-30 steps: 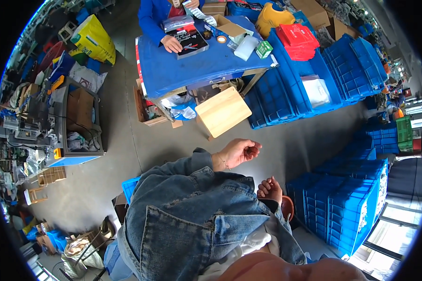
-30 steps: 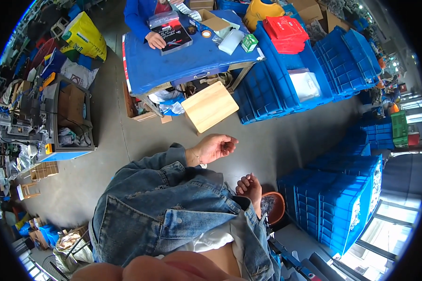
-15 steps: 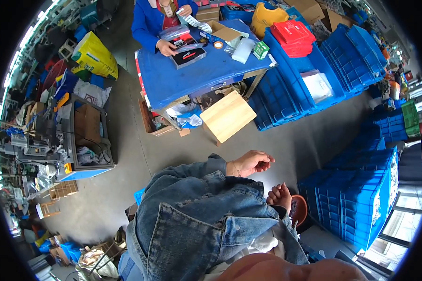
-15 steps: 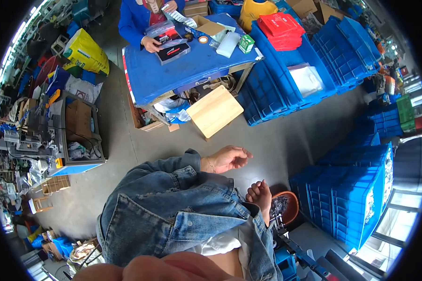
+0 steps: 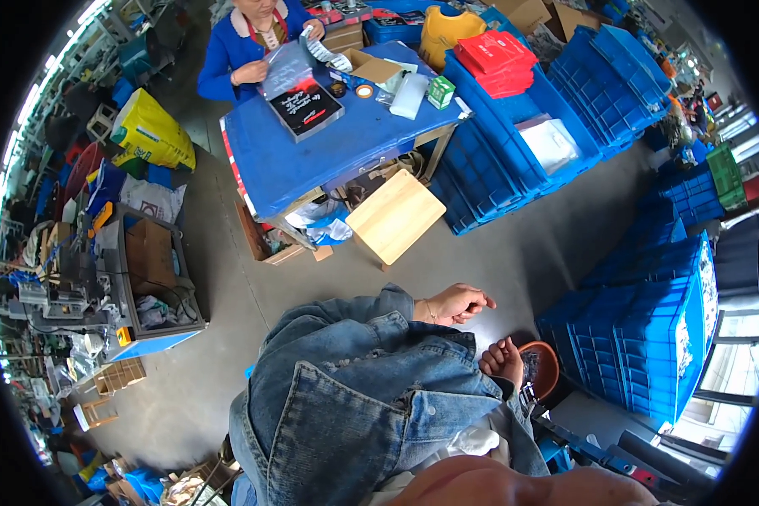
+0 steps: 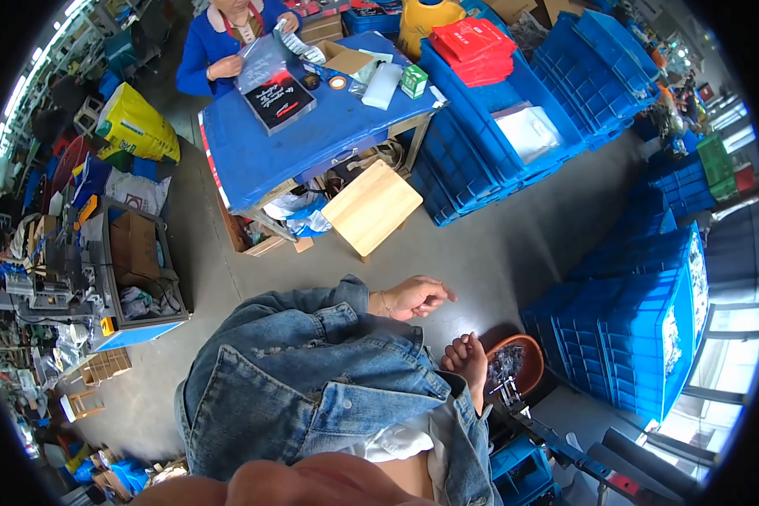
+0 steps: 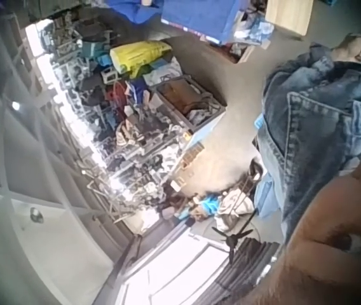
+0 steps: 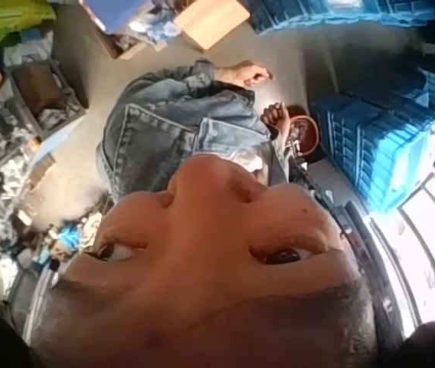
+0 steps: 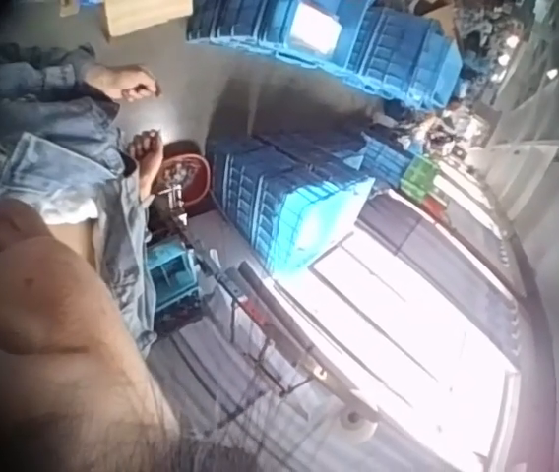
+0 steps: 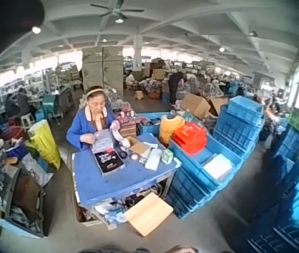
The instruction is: Sorting small industrial parts into partitioned blue storage bins.
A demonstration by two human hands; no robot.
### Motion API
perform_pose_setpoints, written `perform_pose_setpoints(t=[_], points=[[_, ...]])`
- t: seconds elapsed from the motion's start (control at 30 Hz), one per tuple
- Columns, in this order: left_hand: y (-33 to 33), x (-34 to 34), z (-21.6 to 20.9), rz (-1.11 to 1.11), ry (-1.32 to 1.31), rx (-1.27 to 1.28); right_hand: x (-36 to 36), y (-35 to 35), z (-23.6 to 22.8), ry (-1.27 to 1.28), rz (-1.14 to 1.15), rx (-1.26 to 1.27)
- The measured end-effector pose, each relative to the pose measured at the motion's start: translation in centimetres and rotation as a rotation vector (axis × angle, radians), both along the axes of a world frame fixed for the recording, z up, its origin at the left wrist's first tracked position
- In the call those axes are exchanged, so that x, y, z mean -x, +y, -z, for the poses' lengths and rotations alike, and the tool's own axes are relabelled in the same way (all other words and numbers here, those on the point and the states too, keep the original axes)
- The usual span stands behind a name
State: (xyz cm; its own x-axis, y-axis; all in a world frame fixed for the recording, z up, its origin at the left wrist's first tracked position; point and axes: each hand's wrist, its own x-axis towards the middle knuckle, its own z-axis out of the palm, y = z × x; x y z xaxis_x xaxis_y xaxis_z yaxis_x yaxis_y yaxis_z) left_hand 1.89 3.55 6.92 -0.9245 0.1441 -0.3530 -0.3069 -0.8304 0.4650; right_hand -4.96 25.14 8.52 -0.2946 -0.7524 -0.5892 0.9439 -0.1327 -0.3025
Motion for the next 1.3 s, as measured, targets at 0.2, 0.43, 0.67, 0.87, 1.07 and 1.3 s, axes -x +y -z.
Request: perform_pose_setpoints(t=[0.2,0.43,0.67,0.87,1.07,1.3], points=[[1.7,1.2,0.9,0.139,-0.009,0.070,-1.3,1.4,0.0,-0.003,0.111,-0.041],[6.3,2.6,6.1,0.331,0.458,0.934,-2.7,3.9,-0.1,-0.063,0.324,-0.024],[9.1,2.5,6.1,0.933,0.736,1.160,-5.8,6.6,-0.8,-0.054,0.511,0.029],[12.0,3.4,2.2,1.188,0.897,1.228,-8.3,8.4,-1.0,-0.087,0.704,0.074],[15.1,4.2,0.0,1.374,0.951,1.274,-10.0,10.6,-1.0,-0.088,0.853,0.128],[21.4,2.7,-0.5,1.507,1.018,1.272,-13.5,15.4,-1.0,-0.055,0.958,0.090]])
